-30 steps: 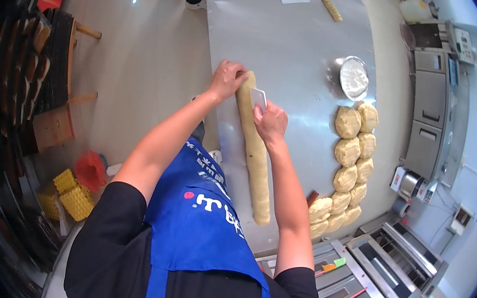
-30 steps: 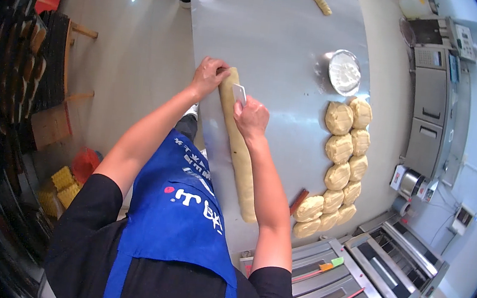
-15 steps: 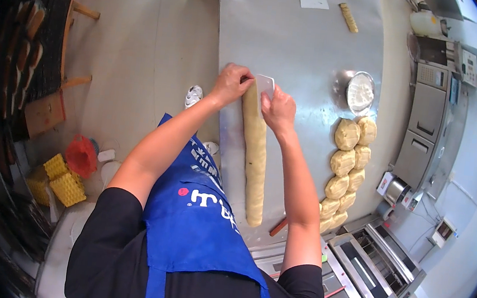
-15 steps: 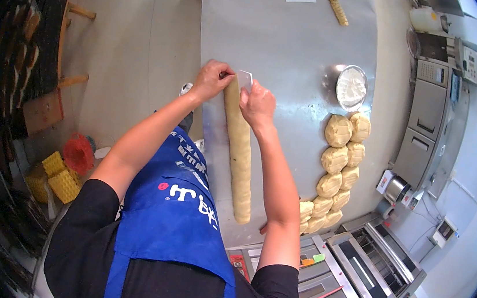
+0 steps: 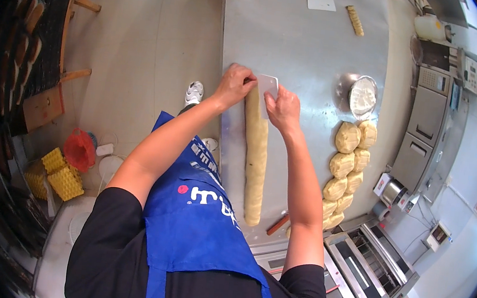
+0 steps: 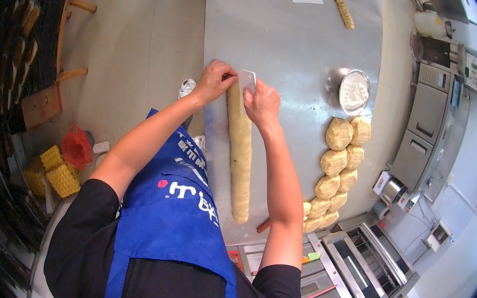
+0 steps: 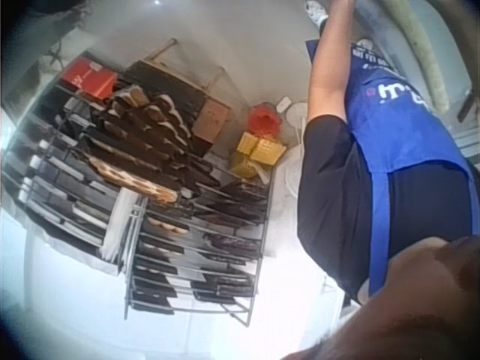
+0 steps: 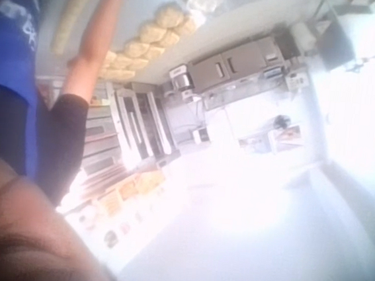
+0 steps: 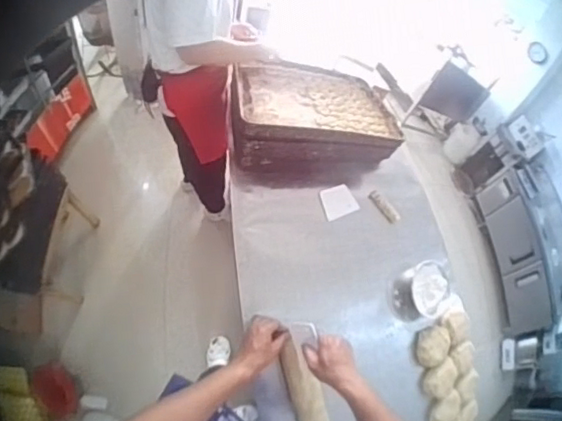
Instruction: The person rolls a long dough cylinder filled with stuffing, then uses a scraper to slice it lengthwise and shape the dough into long strips by hand.
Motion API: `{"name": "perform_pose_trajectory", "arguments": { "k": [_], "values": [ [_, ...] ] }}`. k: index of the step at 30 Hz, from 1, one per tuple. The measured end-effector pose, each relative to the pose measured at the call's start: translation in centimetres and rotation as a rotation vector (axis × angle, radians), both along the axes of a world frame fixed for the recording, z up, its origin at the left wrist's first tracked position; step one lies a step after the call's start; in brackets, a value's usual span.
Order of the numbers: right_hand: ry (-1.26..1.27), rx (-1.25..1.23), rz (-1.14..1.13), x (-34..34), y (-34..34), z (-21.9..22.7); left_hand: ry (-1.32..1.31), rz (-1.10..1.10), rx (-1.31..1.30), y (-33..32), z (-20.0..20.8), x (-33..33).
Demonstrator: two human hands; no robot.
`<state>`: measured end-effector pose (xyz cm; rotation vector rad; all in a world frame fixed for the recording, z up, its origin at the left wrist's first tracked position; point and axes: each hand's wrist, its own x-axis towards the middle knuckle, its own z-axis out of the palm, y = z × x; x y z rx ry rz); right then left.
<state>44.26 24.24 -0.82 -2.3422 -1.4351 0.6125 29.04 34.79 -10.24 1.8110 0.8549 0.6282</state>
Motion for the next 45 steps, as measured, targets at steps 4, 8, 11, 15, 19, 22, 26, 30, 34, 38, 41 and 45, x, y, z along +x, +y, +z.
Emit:
{"name": "perform_pose_trajectory", "arguments": {
  "k": [4, 8, 11, 15, 19, 22, 26, 30, 34, 38, 41, 45],
  "values": [
    [0.034, -0.107, 0.036, 0.2, 1.3, 0.2, -0.001, 0.031, 0.022, -0.4, 0.3, -0.1],
    [-0.038, -0.219, 0.066, 0.9, 2.1, -1.7, 0.009, 0.018, 0.049, -0.5, 0.1, 0.2],
    [-0.078, -0.199, 0.080, 0.6, 2.3, -2.3, 0.025, 0.010, 0.047, -0.4, 0.4, 0.3],
    [-0.087, -0.165, 0.053, -0.3, 2.1, -2.7, 0.024, 0.011, 0.025, -0.5, 0.4, 0.0],
    [-0.058, -0.054, 0.012, -1.3, 1.5, -3.0, 0.027, 0.012, 0.007, -0.4, 0.5, -0.2],
    [-0.040, 0.066, -0.031, -2.5, 0.7, -3.7, 0.010, -0.010, 0.022, -0.2, 0.7, 0.0],
    [-0.067, 0.142, -0.079, -3.2, 0.5, -3.7, -0.022, 0.020, 0.049, 0.0, 0.9, 0.0],
    [-0.100, 0.098, -0.032, -2.6, 1.3, -4.3, 0.050, -0.001, 0.086, -1.1, -0.5, -0.5],
    [-0.145, -0.051, 0.041, 0.4, 1.7, -4.1, 0.079, 0.119, 0.378, -6.5, 2.9, -2.0],
    [-0.110, -0.233, 0.108, 0.8, 1.6, -1.1, 0.114, -0.214, 0.447, -11.7, 2.6, -5.5],
    [-0.070, -0.387, 0.167, 0.5, -0.7, 0.7, 0.124, -0.261, 0.507, -13.5, 2.5, -6.1],
    [-0.072, -0.365, 0.074, -1.1, -3.5, 1.1, 0.132, -0.282, 0.561, -14.2, 2.1, -6.4]
  ]
}}
